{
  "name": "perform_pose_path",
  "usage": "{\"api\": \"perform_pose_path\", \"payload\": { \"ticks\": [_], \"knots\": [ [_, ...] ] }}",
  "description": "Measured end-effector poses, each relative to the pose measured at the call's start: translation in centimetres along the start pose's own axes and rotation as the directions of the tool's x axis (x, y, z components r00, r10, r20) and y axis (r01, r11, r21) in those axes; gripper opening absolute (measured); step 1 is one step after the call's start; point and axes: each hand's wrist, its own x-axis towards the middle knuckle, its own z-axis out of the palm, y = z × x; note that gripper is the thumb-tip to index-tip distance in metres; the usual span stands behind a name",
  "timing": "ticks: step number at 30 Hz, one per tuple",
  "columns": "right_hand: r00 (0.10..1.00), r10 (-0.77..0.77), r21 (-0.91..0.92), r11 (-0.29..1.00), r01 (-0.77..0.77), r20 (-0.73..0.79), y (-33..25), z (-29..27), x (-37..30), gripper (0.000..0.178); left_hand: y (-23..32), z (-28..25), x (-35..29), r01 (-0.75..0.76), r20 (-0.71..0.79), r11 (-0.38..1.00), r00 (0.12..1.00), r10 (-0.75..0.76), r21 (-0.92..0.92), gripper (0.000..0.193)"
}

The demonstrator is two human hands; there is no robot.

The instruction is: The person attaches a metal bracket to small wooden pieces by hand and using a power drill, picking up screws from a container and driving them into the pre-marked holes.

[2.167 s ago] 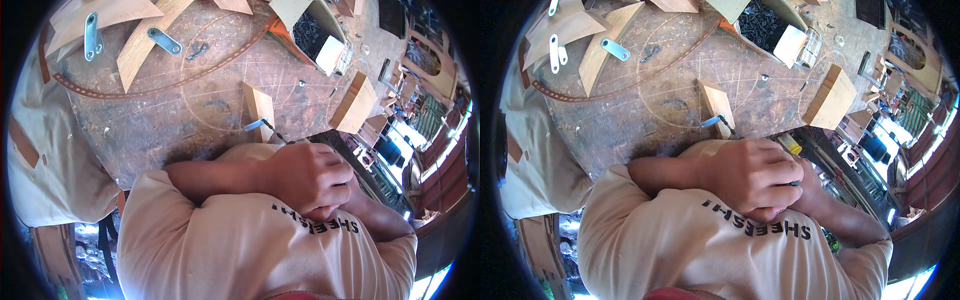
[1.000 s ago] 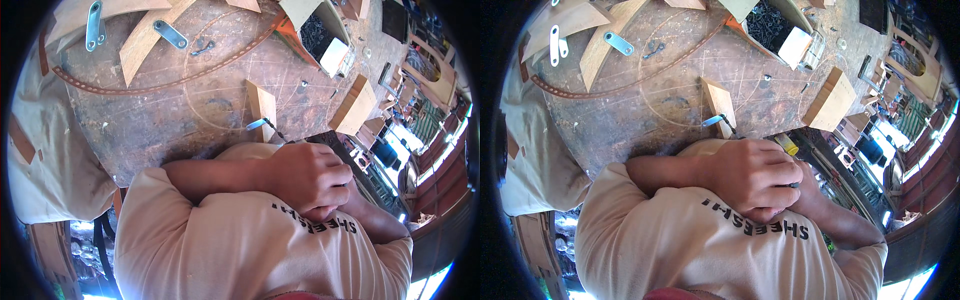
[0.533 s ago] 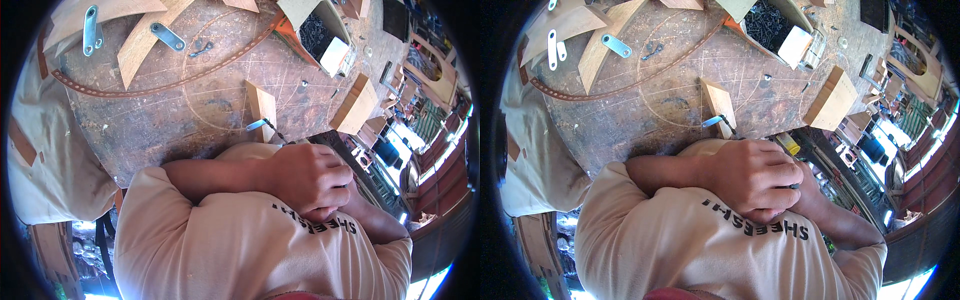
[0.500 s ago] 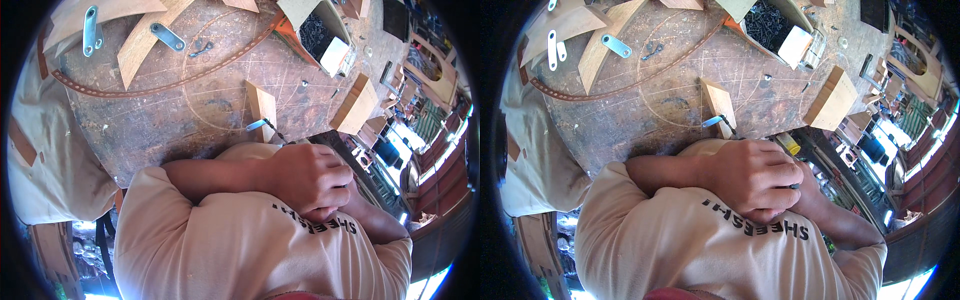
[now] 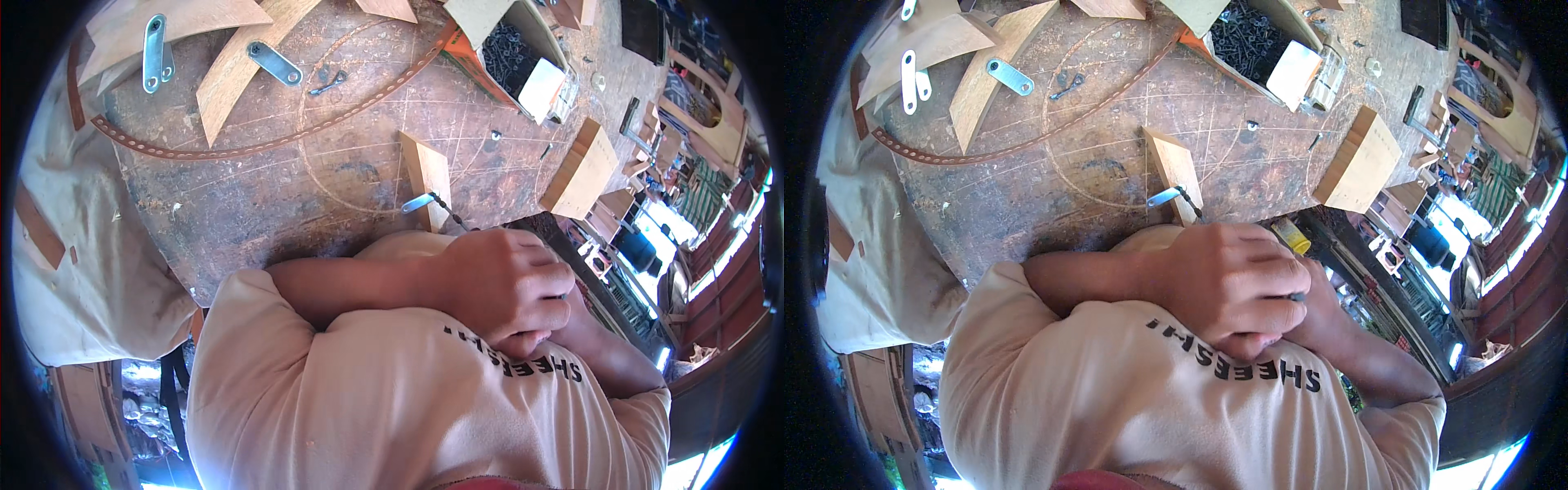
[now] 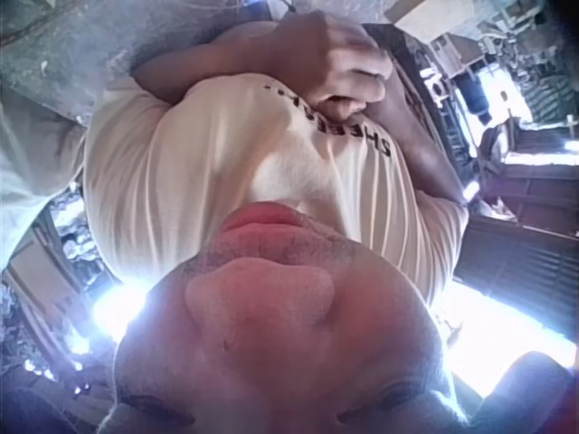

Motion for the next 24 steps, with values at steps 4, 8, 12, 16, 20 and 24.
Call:
{"api": "perform_pose_path", "payload": {
  "ticks": [4, 8, 12, 16, 20, 24],
  "knots": [
    [0.977, -0.201, -0.088, 0.977, 0.194, -0.071, 0.4, 0.8, -0.2, 0.034, 0.4, 0.1, 0.1, -0.023, -0.008, 0.999, 1.000, 0.024, 0.033, 0.019],
    [0.954, -0.277, -0.123, 0.957, 0.263, -0.117, 1.5, 1.4, 0.3, 0.032, 0.5, 0.0, 0.1, -0.024, 0.054, 0.992, 0.998, 0.017, 0.120, 0.021],
    [0.964, -0.205, -0.172, 0.969, 0.176, -0.170, 1.2, 1.3, -1.1, 0.030, 0.8, -0.3, -0.5, -0.039, 0.143, 0.995, 0.989, 0.025, 0.095, 0.046],
    [0.996, 0.051, -0.087, 0.995, -0.057, -0.069, 1.4, 1.0, -1.7, 0.043, 0.3, -2.8, -4.3, 0.235, -0.132, 0.943, 0.969, -0.209, 0.237, 0.043],
    [0.880, -0.294, -0.135, 0.956, 0.262, -0.374, 3.7, 2.3, -4.1, 0.044, -0.8, -6.1, -8.3, 0.657, -0.266, 0.717, 0.752, -0.603, 0.232, 0.036],
    [0.754, -0.296, -0.055, 0.943, 0.328, -0.587, 5.3, 3.1, -6.3, 0.046, -1.8, -5.8, -9.1, 0.823, -0.205, 0.357, 0.480, -0.853, 0.443, 0.030]
  ]
}}
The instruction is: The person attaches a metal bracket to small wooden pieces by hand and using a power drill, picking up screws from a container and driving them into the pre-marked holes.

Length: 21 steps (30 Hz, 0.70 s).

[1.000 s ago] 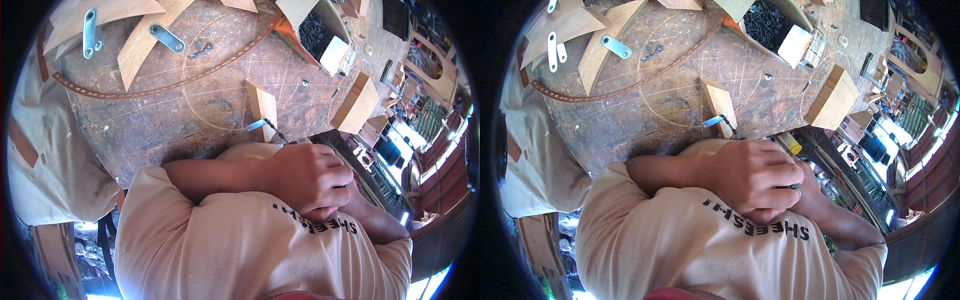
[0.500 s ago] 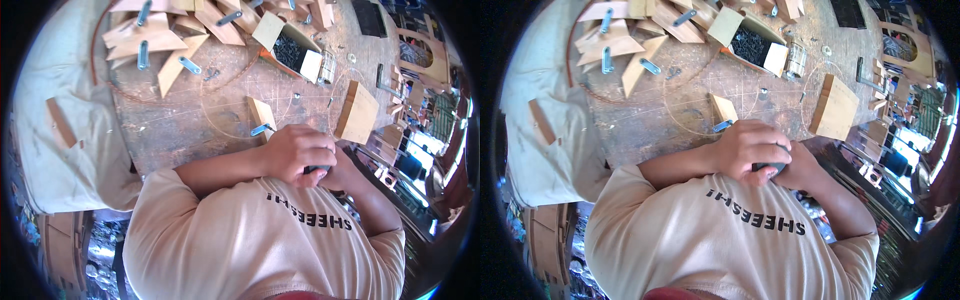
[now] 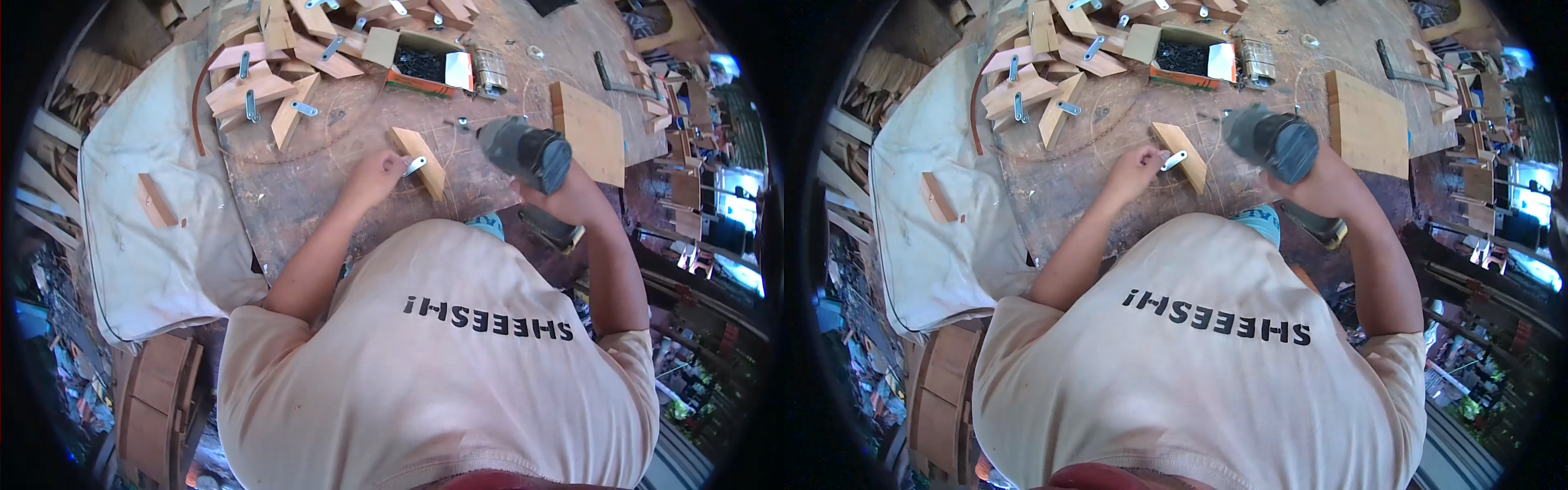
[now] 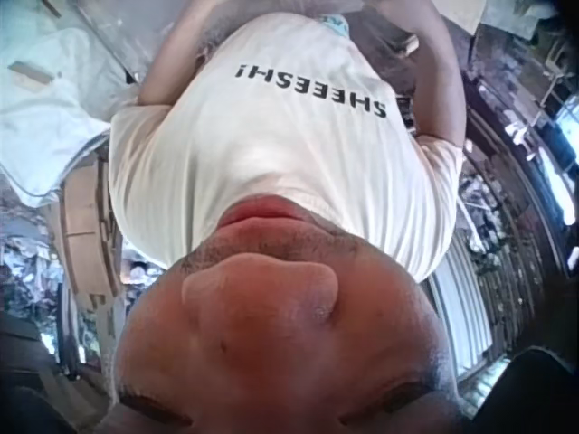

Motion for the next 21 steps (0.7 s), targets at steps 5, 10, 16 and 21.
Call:
{"api": "perform_pose_path", "payload": {
  "ticks": [5, 10, 16, 21],
  "knots": [
    [0.925, 0.059, 0.177, 0.984, 0.009, -0.376, 4.8, 0.9, -1.8, 0.030, 0.4, 2.3, 2.2, 0.105, 0.062, 0.989, 0.992, -0.112, 0.104, 0.037],
    [0.786, 0.146, 0.311, 0.948, 0.061, -0.601, 11.6, 4.2, -0.9, 0.041, 1.2, 2.3, 3.5, 0.218, 0.233, 0.976, 0.949, -0.211, -0.004, 0.038],
    [0.720, 0.239, 0.510, 0.841, 0.183, -0.652, 18.0, 9.1, -0.2, 0.035, 0.4, 1.7, 3.1, 0.179, 0.285, 0.981, 0.947, -0.150, -0.076, 0.034],
    [0.726, 0.236, 0.476, 0.868, 0.142, -0.646, 18.4, 9.0, 0.3, 0.031, 1.0, -0.7, 3.0, 0.125, 0.311, 0.973, 0.949, -0.060, -0.192, 0.025]
  ]
}}
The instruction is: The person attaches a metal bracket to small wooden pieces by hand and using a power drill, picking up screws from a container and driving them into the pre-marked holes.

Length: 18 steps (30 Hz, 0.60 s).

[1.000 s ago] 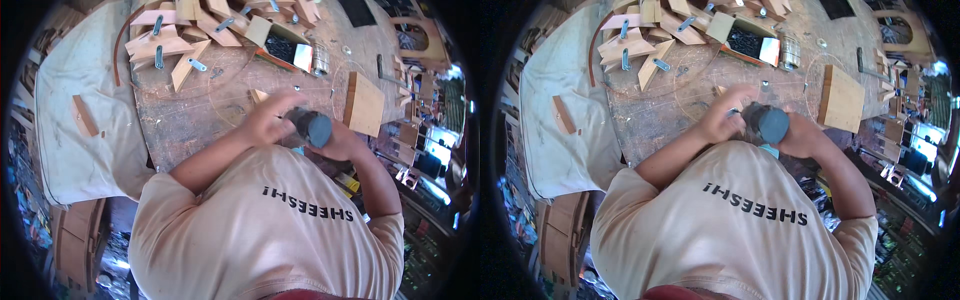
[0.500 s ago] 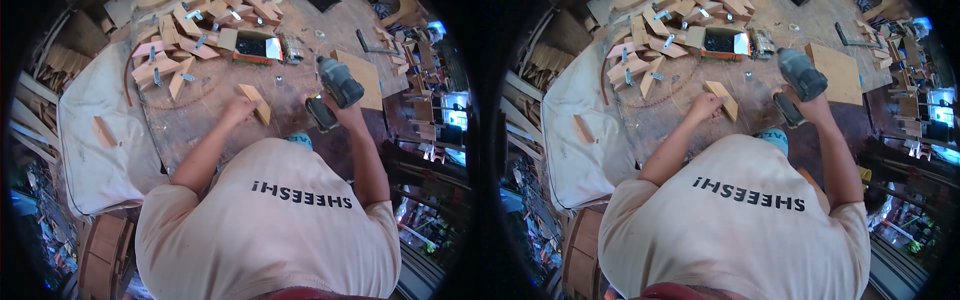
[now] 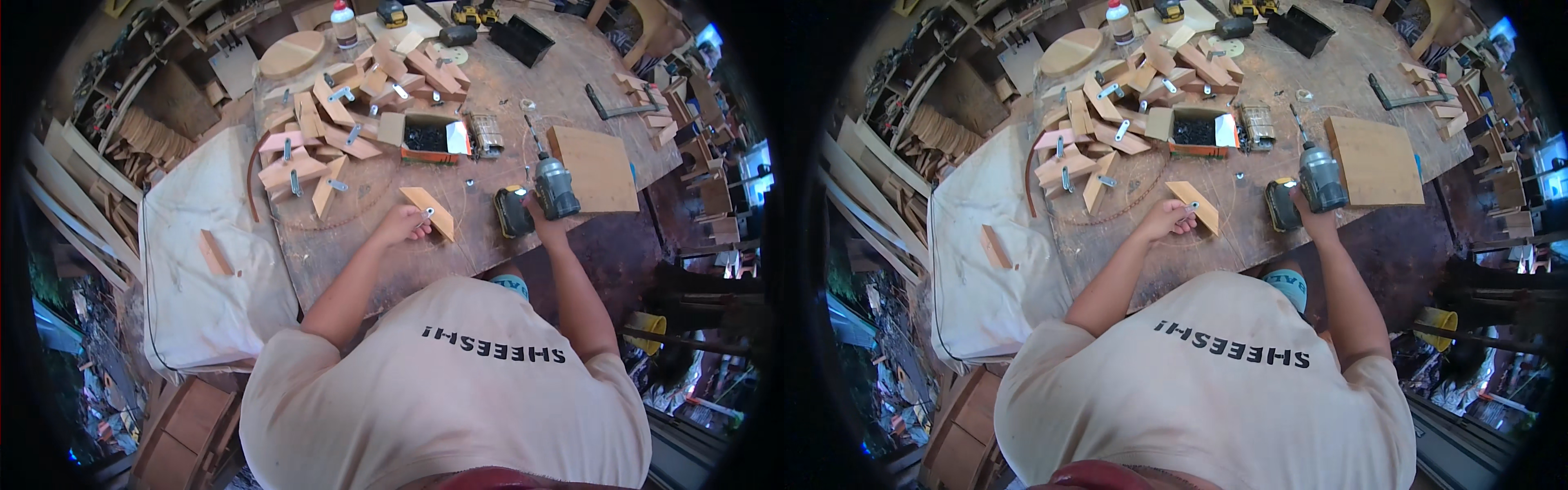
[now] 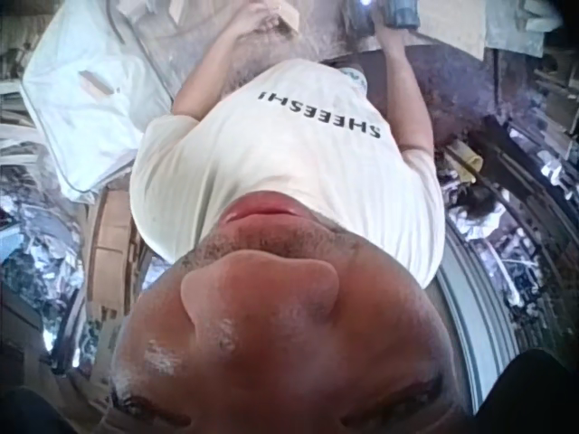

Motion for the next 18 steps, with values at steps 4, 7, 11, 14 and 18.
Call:
{"api": "perform_pose_path", "payload": {
  "ticks": [4, 7, 11, 14, 18],
  "knots": [
    [0.997, 0.066, 0.054, 0.997, -0.064, -0.049, -0.6, 0.5, -0.4, 0.033, 2.0, -3.1, 0.1, -0.089, -0.030, 0.994, 0.996, 0.088, -0.063, 0.022],
    [0.996, 0.007, -0.021, 1.000, -0.009, -0.094, -0.5, 0.7, -0.5, 0.036, 5.2, -4.7, 0.0, -0.192, -0.219, 0.980, 0.960, 0.177, -0.052, 0.019],
    [0.985, 0.087, -0.181, 0.977, -0.113, -0.147, 1.0, 0.3, -1.0, 0.044, 9.2, -6.5, 2.0, -0.306, -0.232, 0.950, 0.930, 0.286, -0.056, 0.017],
    [0.992, 0.007, -0.368, 0.928, -0.054, -0.129, -1.2, 1.5, -0.9, 0.046, 10.8, -7.8, 3.8, -0.334, -0.250, 0.937, 0.920, 0.301, -0.102, 0.016],
    [0.971, -0.009, -0.199, 0.979, -0.039, -0.237, -3.0, 2.2, -1.2, 0.045, 13.4, -8.5, 6.4, -0.318, -0.226, 0.941, 0.931, 0.287, -0.113, 0.027]
  ]
}}
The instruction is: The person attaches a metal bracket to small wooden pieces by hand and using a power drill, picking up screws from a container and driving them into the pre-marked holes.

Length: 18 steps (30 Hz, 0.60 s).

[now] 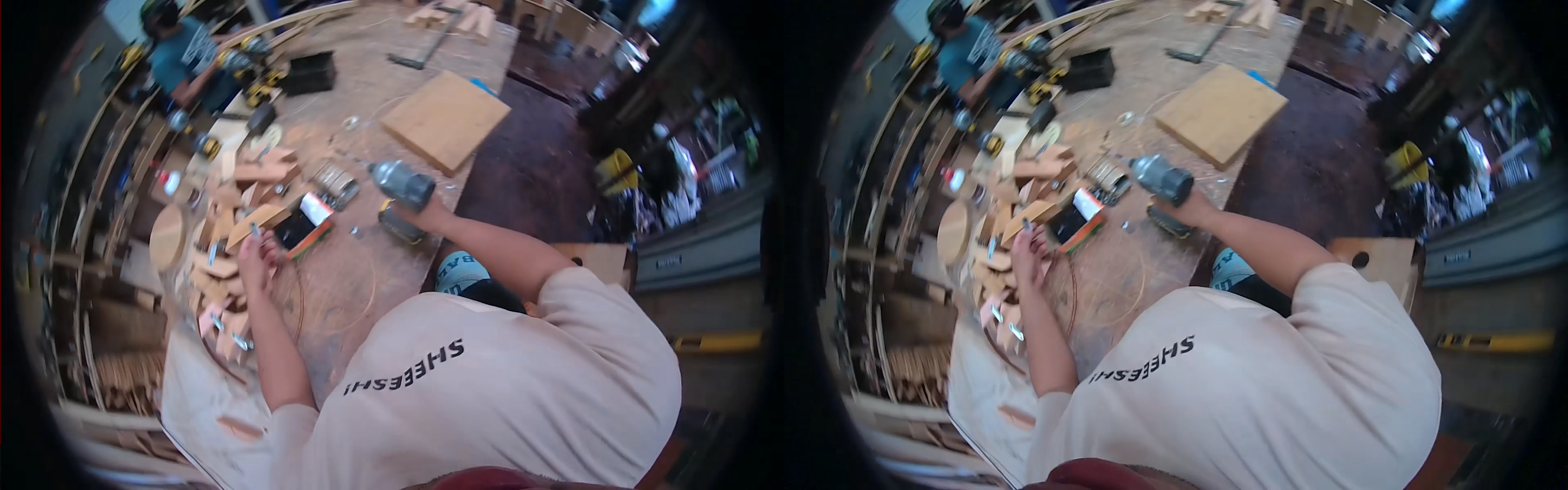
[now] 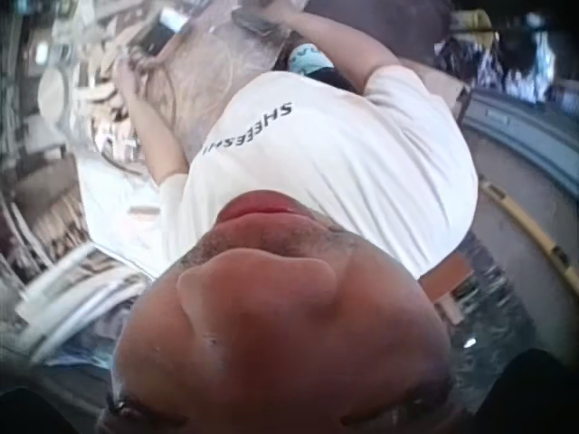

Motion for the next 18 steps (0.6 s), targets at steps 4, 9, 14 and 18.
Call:
{"api": "perform_pose_path", "payload": {
  "ticks": [4, 9, 14, 18],
  "knots": [
    [0.994, -0.064, -0.057, 0.996, 0.069, 0.087, 1.7, -1.5, 0.4, 0.044, 0.9, 3.1, 5.6, -0.028, 0.059, 0.999, 0.998, 0.029, -0.021, 0.032],
    [0.994, 0.043, -0.007, 0.999, -0.043, 0.102, -1.1, -1.0, 0.4, 0.036, -2.2, -0.7, 11.3, 0.064, 0.000, 0.989, 0.998, -0.065, 0.136, 0.051],
    [0.989, -0.073, 0.205, 0.974, 0.099, -0.131, 4.5, 2.4, 0.8, 0.036, -1.4, 3.7, 8.1, 0.025, 0.066, 0.975, 0.997, -0.041, 0.222, 0.048],
    [0.997, -0.053, 0.214, 0.975, 0.063, -0.052, 3.9, 3.4, 1.0, 0.039, -4.6, 3.9, 1.7, -0.023, 0.126, 0.977, 0.992, -0.004, 0.210, 0.048]
  ]
}}
